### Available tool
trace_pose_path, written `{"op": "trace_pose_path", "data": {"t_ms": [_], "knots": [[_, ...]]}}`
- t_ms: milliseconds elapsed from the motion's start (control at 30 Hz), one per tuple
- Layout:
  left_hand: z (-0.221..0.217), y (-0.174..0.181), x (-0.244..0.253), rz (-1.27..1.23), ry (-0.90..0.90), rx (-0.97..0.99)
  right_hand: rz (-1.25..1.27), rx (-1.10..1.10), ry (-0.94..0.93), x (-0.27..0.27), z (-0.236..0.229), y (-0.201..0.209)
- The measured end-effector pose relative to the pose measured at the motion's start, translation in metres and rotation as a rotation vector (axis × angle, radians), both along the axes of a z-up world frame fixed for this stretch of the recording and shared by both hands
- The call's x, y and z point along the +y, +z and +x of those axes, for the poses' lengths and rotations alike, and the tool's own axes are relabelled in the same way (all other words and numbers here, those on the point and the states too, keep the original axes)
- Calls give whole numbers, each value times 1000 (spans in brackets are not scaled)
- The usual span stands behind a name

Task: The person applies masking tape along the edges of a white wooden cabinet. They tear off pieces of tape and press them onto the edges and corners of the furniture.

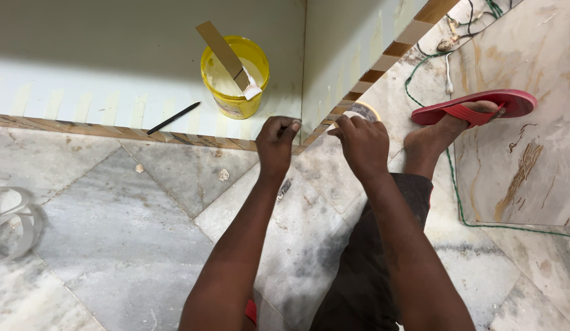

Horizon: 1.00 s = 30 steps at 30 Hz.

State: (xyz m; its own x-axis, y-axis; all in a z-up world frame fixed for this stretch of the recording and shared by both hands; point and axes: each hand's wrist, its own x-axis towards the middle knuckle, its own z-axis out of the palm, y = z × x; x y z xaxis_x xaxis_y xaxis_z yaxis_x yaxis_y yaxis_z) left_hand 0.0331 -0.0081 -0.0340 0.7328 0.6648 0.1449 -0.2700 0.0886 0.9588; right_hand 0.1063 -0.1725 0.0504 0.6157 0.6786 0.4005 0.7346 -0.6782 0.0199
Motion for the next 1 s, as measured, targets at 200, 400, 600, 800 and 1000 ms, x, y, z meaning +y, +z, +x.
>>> {"op": "trace_pose_path", "data": {"t_ms": [200,400,600,800,1000], "knots": [[37,-24,-31,-411,-65,-13,-5,-88,122,8,25,5],[41,-20,-24,-363,-136,-109,-202,-60,109,15,51,0],[56,-20,-12,-226,-169,81,-126,54,100,18,63,-2],[16,3,-15,381,100,185,-105,171,98,22,64,16],[-4,39,-29,719,149,9,-168,177,85,18,72,11]]}}
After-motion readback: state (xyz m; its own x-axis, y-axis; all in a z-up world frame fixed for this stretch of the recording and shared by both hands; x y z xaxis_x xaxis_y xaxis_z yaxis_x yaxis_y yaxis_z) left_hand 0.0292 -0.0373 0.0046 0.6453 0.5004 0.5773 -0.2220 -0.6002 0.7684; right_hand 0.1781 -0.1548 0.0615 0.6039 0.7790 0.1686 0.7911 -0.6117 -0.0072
